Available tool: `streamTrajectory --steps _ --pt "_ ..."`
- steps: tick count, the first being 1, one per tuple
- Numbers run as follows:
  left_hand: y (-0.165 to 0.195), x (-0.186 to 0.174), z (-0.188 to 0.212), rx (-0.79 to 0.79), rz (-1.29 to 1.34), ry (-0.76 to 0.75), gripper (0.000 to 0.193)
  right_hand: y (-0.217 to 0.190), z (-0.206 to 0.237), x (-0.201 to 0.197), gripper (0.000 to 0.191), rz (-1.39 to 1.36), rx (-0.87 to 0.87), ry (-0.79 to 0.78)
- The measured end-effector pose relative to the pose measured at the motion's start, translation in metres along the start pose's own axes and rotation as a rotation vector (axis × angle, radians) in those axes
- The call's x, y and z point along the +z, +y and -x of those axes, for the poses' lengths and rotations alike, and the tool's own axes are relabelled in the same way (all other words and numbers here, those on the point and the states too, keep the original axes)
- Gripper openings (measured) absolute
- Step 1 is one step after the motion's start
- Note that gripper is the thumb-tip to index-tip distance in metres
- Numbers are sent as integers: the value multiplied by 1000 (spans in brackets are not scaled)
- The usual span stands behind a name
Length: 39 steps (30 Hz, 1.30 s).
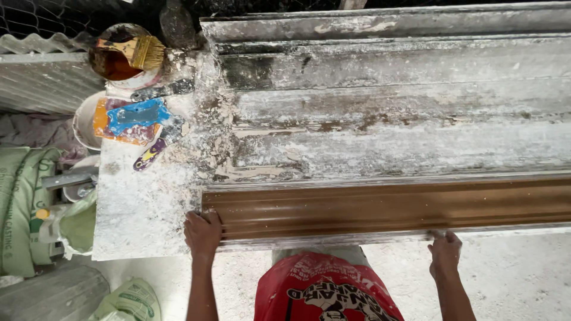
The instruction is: The person scrapes dried plaster residue off a long wooden molding frame by hand and with a scraper, brushes a brown liquid along the wood, then scrapes plaster out of a terracotta bowl mold and carries the bowl across the workshop.
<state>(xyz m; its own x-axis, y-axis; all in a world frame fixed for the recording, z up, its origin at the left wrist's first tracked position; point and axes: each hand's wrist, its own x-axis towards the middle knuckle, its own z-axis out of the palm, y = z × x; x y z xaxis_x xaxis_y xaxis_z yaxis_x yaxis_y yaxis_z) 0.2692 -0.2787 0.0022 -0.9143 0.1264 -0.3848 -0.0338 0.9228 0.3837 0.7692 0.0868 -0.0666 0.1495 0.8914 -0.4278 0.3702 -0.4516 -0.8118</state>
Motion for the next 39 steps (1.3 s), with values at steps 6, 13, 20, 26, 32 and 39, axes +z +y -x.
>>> streamTrajectory --steps 6,13,20,26,32,39 --pt "20 -54 21 202 128 24 56 0 4 -4 31 -556 198 21" --pt "38 -79 12 296 94 -3 49 -37 -7 -22 30 -813 282 -5" --pt "118 -106 -52 194 -495 -333 54 -131 -39 12 57 -372 -169 103" --pt "210 -95 -16 594 -465 -316 65 -206 -45 47 70 -164 -81 -224" --pt "285 -1 66 1193 -403 -356 67 -226 -65 74 58 -510 83 -177" --pt "286 55 115 1202 -460 -222 19 -171 -94 14 98 -488 -19 -305"
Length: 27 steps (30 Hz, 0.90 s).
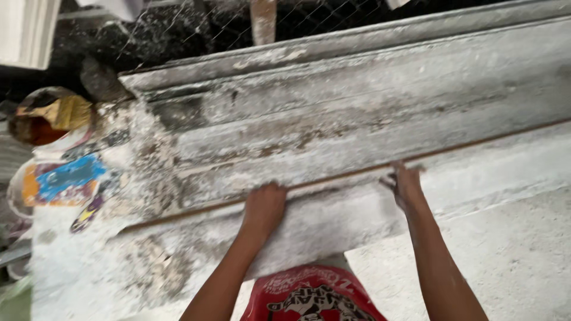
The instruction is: The person scrapes dried plaster residue off a long wooden molding frame by hand and with a scraper, brushes a brown liquid along the wood, then scrapes plaster out of a terracotta bowl mold and carries the bowl across the workshop.
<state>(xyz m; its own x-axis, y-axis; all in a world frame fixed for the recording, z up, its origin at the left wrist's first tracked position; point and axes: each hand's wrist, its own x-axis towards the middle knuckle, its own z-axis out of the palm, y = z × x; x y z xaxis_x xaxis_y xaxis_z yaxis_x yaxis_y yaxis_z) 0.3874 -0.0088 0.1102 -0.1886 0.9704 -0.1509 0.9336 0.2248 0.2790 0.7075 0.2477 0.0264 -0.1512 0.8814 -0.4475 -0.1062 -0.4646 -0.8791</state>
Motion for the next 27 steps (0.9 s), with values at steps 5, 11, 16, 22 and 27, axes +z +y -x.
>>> streamTrajectory --steps 5,11,16,22,27 --pt "8 37 29 195 -124 285 46 -68 -18 -163 64 -165 29 -21" --pt "18 55 27 12 -316 254 51 -160 -146 -271 52 -104 -199 203" --pt "22 50 4 -123 -449 571 43 -168 -211 -267 46 78 -125 404" --pt "28 21 -8 -73 -348 606 27 -184 -235 -267 45 248 -199 482" --pt "28 -7 -31 -110 -279 592 15 -210 -247 -269 37 537 -231 439"
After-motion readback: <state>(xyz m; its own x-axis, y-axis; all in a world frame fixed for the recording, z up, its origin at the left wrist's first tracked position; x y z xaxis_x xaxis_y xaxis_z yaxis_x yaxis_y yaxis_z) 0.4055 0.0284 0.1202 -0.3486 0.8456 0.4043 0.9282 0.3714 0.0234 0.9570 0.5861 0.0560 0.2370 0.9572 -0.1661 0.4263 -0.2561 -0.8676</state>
